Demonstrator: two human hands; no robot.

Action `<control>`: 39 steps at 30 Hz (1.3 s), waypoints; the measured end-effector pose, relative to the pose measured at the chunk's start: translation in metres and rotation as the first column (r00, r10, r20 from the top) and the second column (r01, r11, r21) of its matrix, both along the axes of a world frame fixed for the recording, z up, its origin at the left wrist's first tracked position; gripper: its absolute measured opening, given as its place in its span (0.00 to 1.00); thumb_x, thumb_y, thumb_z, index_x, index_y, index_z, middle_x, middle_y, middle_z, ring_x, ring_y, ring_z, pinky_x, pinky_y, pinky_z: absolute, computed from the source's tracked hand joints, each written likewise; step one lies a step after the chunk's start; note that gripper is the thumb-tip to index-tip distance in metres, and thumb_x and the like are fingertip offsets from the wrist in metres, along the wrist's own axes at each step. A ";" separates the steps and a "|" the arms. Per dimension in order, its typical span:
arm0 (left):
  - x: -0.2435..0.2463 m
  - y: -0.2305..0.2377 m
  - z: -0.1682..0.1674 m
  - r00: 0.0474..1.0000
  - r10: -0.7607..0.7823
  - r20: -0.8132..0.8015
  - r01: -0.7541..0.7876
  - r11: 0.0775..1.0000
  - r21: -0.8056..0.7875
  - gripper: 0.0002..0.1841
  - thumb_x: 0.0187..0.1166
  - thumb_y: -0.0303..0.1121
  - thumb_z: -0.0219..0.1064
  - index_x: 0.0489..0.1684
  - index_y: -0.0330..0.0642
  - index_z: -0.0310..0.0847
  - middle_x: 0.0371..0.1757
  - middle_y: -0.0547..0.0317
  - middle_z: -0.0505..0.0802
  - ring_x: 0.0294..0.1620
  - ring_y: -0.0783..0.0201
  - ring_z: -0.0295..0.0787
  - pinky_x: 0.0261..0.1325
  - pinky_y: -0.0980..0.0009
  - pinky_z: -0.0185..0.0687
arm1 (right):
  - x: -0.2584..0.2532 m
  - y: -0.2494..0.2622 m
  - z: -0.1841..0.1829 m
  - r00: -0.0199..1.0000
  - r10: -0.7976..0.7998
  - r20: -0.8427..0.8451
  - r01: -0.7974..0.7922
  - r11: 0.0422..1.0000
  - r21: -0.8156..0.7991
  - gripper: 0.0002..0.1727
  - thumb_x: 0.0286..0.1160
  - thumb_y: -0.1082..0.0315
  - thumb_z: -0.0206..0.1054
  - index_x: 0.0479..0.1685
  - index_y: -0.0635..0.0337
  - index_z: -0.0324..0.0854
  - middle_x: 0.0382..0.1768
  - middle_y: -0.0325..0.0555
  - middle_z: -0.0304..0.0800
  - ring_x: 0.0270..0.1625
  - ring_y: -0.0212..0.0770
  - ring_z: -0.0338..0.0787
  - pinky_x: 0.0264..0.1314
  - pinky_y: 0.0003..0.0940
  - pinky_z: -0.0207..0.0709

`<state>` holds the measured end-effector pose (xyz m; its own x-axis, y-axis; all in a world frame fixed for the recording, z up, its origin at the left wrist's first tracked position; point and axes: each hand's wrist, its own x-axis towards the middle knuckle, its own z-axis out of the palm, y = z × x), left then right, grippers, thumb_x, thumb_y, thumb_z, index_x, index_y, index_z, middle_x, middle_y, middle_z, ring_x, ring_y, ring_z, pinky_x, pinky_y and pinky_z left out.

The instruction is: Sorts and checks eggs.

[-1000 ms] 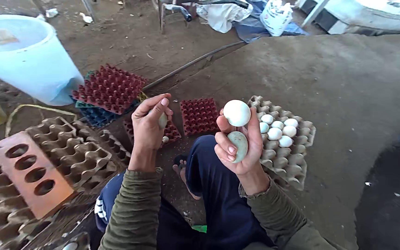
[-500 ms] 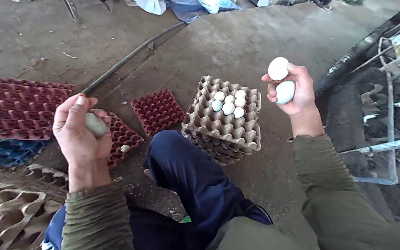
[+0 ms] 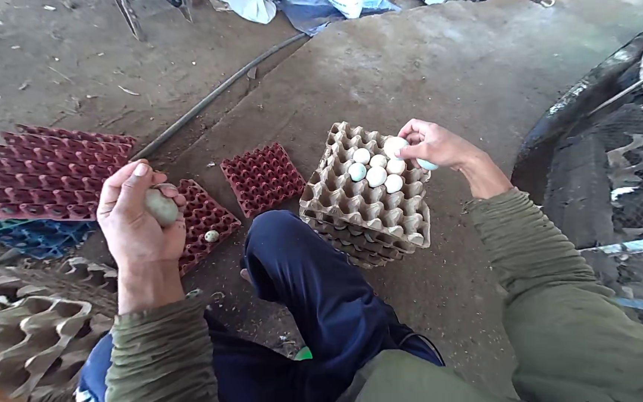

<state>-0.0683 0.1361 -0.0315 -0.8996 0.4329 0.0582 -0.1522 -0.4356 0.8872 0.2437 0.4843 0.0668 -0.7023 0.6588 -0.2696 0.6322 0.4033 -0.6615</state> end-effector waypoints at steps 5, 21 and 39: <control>-0.003 -0.002 0.000 1.000 0.014 -0.003 -0.014 1.000 0.004 0.07 0.89 0.41 0.57 0.49 0.62 0.82 0.35 0.75 0.89 0.29 0.75 0.86 0.33 0.78 0.86 | -0.002 -0.020 -0.020 0.947 0.200 0.251 -0.240 0.960 0.143 0.27 0.68 0.60 0.80 0.64 0.58 0.78 0.42 0.47 0.93 0.40 0.45 0.90 0.44 0.52 0.82; 0.003 0.007 0.003 0.997 0.076 -0.031 -0.075 0.997 0.028 0.05 0.88 0.38 0.59 0.46 0.60 0.81 0.32 0.75 0.89 0.29 0.75 0.86 0.33 0.79 0.85 | -0.002 -0.046 -0.040 0.943 0.173 0.286 -0.246 0.938 0.244 0.23 0.67 0.56 0.81 0.57 0.56 0.84 0.37 0.47 0.91 0.37 0.46 0.89 0.42 0.52 0.82; 0.001 -0.003 0.006 0.997 0.080 0.019 -0.082 0.994 0.068 0.05 0.88 0.37 0.59 0.48 0.58 0.82 0.30 0.73 0.85 0.27 0.75 0.85 0.33 0.77 0.86 | -0.075 -0.062 -0.064 0.747 0.236 0.622 -0.478 0.840 0.255 0.26 0.72 0.51 0.76 0.62 0.57 0.81 0.46 0.56 0.90 0.54 0.59 0.90 0.56 0.61 0.81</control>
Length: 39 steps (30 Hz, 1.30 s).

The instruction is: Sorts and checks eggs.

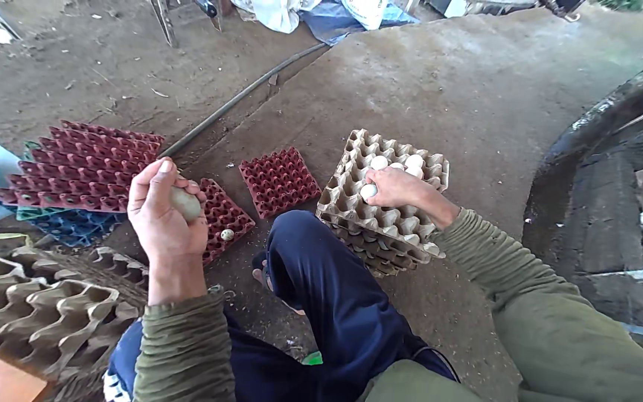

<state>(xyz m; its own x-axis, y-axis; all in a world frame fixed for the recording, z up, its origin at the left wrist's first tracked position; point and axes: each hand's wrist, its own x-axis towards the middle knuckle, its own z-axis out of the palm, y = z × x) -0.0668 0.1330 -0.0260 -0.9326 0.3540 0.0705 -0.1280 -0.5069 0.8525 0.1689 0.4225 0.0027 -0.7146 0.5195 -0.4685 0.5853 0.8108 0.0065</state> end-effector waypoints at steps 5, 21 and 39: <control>0.000 0.002 -0.001 1.000 0.002 -0.003 -0.002 1.000 -0.004 0.05 0.87 0.36 0.59 0.48 0.57 0.82 0.30 0.73 0.85 0.27 0.74 0.84 0.33 0.77 0.86 | -0.001 0.000 -0.001 1.000 -0.006 0.014 0.005 1.000 0.029 0.26 0.72 0.49 0.75 0.61 0.56 0.81 0.46 0.57 0.90 0.54 0.60 0.90 0.55 0.62 0.81; 0.002 -0.007 0.003 1.000 0.017 -0.005 -0.017 1.000 0.002 0.05 0.88 0.36 0.59 0.48 0.57 0.81 0.29 0.73 0.85 0.26 0.75 0.84 0.31 0.77 0.86 | 0.029 -0.001 0.019 0.891 -0.199 -0.408 0.120 0.970 -0.213 0.29 0.79 0.49 0.71 0.77 0.50 0.81 0.47 0.55 0.93 0.46 0.53 0.92 0.56 0.59 0.83; 0.010 -0.037 0.007 0.996 -0.055 -0.074 0.052 0.998 -0.040 0.08 0.88 0.38 0.57 0.54 0.57 0.81 0.31 0.75 0.85 0.27 0.78 0.83 0.34 0.79 0.85 | -0.110 -0.201 0.043 0.693 -0.610 -0.385 -0.551 -0.103 -0.828 0.21 0.74 0.70 0.54 0.68 0.55 0.65 0.46 0.45 0.81 0.43 0.41 0.89 0.51 0.46 0.87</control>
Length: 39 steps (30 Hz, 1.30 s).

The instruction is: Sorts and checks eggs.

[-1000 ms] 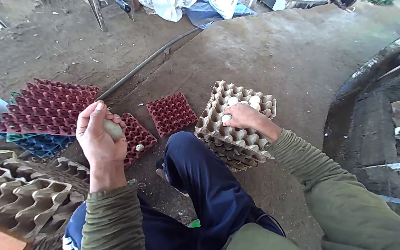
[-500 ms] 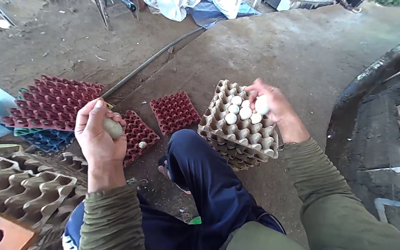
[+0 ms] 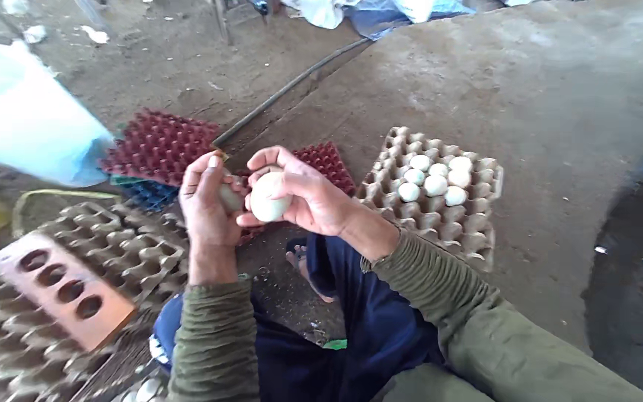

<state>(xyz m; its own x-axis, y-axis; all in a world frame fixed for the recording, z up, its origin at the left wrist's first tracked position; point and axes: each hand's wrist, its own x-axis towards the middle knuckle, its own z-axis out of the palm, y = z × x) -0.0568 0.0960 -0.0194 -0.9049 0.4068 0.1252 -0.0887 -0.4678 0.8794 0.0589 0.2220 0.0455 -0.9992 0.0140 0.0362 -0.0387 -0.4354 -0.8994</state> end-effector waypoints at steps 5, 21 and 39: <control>0.003 -0.023 0.011 0.997 -0.005 0.075 0.015 0.990 -0.138 0.19 0.92 0.49 0.48 0.61 0.51 0.82 0.40 0.67 0.92 0.37 0.72 0.89 0.40 0.72 0.88 | -0.042 -0.019 -0.026 0.851 -0.157 -0.501 0.380 0.842 0.382 0.36 0.63 0.78 0.77 0.74 0.65 0.66 0.58 0.52 0.84 0.55 0.43 0.91 0.53 0.39 0.92; 0.016 -0.059 0.016 0.919 -0.355 -0.172 0.379 0.916 0.130 0.26 0.72 0.43 0.78 0.70 0.50 0.86 0.43 0.64 0.96 0.34 0.76 0.91 0.39 0.79 0.89 | -0.042 -0.020 -0.049 0.569 -0.145 -0.809 0.534 0.814 0.230 0.38 0.63 0.76 0.82 0.73 0.36 0.72 0.70 0.33 0.88 0.72 0.39 0.87 0.73 0.37 0.84; 0.025 -0.053 0.022 0.774 0.090 -0.627 -0.133 0.991 -0.023 0.20 0.65 0.39 0.84 0.56 0.47 0.91 0.59 0.68 0.87 0.57 0.75 0.85 0.59 0.78 0.85 | -0.035 -0.012 -0.054 0.768 0.035 -0.640 0.069 0.988 0.137 0.22 0.82 0.71 0.67 0.72 0.41 0.86 0.78 0.42 0.82 0.76 0.43 0.84 0.75 0.37 0.83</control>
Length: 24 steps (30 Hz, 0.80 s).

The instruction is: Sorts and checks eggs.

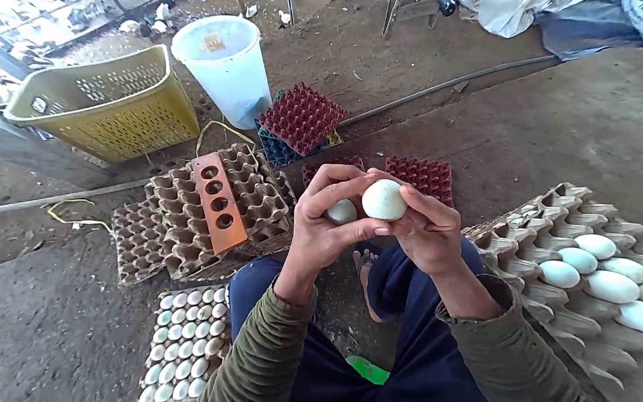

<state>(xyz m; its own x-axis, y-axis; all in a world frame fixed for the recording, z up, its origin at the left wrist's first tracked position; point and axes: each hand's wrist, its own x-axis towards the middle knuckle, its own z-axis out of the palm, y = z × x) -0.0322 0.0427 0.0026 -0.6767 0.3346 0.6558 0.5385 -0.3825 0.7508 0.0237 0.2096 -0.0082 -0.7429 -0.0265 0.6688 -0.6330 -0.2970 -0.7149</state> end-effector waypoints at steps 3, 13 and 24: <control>0.001 0.000 -0.001 0.998 0.042 -0.041 -0.043 0.999 -0.026 0.19 0.65 0.36 0.84 0.54 0.48 0.92 0.55 0.68 0.86 0.52 0.77 0.84 0.53 0.81 0.86 | 0.003 0.003 0.003 0.976 0.185 0.112 -0.164 0.970 -0.177 0.21 0.89 0.63 0.60 0.77 0.42 0.81 0.71 0.41 0.87 0.67 0.40 0.91 0.66 0.35 0.89; 0.003 0.002 -0.003 0.982 0.174 -0.077 -0.184 0.970 -0.159 0.23 0.60 0.37 0.86 0.54 0.40 0.89 0.50 0.65 0.83 0.43 0.79 0.82 0.45 0.85 0.83 | 0.004 0.006 0.007 0.897 0.301 0.325 -0.176 0.915 -0.362 0.22 0.93 0.52 0.51 0.73 0.49 0.79 0.58 0.50 0.93 0.52 0.41 0.97 0.52 0.32 0.93; 0.001 -0.002 -0.005 0.988 0.136 -0.070 -0.145 0.978 -0.149 0.23 0.64 0.39 0.83 0.55 0.37 0.88 0.50 0.63 0.86 0.41 0.78 0.84 0.43 0.83 0.86 | 0.005 0.005 0.006 0.890 0.277 0.361 -0.151 0.928 -0.341 0.17 0.92 0.53 0.54 0.68 0.46 0.80 0.55 0.47 0.94 0.48 0.39 0.97 0.49 0.31 0.92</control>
<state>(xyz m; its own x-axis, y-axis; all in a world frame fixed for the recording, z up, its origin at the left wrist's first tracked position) -0.0307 0.0406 -0.0020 -0.6859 0.3385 0.6441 0.6236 -0.1827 0.7601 0.0287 0.2150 -0.0020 -0.9449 -0.0643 0.3211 -0.2114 -0.6289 -0.7482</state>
